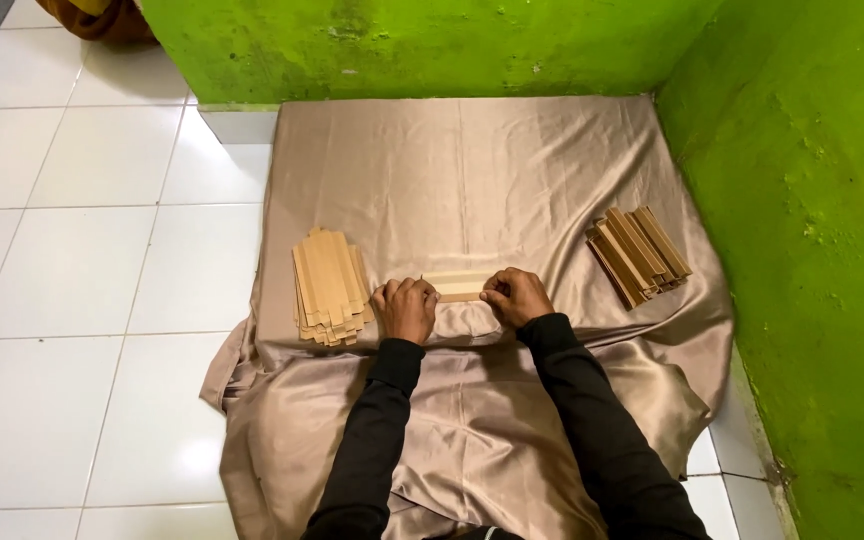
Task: Assembling a wooden box by interlocking pre-cut wooden slats on a cloth-covered floor.
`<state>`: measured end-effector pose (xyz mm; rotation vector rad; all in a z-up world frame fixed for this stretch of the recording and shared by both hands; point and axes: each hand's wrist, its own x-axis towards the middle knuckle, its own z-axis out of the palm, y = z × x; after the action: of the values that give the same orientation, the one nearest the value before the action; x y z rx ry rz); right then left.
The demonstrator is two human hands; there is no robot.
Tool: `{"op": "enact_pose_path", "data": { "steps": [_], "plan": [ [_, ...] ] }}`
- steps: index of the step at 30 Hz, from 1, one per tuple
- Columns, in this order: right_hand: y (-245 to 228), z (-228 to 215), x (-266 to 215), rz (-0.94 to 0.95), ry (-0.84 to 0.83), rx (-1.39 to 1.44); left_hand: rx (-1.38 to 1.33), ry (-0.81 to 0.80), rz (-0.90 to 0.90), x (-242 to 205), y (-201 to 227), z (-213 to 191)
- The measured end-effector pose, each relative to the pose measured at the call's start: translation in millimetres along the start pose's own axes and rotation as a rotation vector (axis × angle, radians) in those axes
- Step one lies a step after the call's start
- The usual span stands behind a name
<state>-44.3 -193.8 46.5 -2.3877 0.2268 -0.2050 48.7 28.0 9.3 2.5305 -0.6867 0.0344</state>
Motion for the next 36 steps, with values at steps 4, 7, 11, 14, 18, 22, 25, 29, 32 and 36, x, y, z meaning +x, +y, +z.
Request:
{"op": "enact_pose_path", "data": {
  "steps": [4,7,11,14,18,22,25,29,32,36],
  "plan": [
    [-4,1,7,0.033,-0.029,-0.022,-0.008,-0.008,-0.048,6,-1,13],
    [-1,5,8,0.098,-0.045,-0.05,0.009,-0.02,-0.067,5,1,14],
    [-8,4,7,0.077,-0.044,-0.107,0.061,0.047,-0.041,-1,18,1],
    [-16,14,12,-0.016,-0.056,-0.25,0.126,0.09,0.124,2,17,25],
    [-1,34,15,-0.185,-0.058,-0.452,0.181,0.209,0.358,-6,24,44],
    [1,38,4,-0.211,-0.019,-0.422,0.163,0.166,0.344,-17,34,24],
    [3,49,-7,-0.381,0.118,-0.706,0.291,0.244,0.372,-28,45,19],
    [-8,53,-32,-0.404,0.132,-0.839,0.423,0.216,0.283,-49,55,13],
    [-10,57,-40,-0.367,0.11,-0.859,0.471,0.187,0.217,-56,55,16],
    [-18,57,-40,-0.305,0.088,-0.813,0.495,0.184,0.147,-60,58,17]
  ]
}}
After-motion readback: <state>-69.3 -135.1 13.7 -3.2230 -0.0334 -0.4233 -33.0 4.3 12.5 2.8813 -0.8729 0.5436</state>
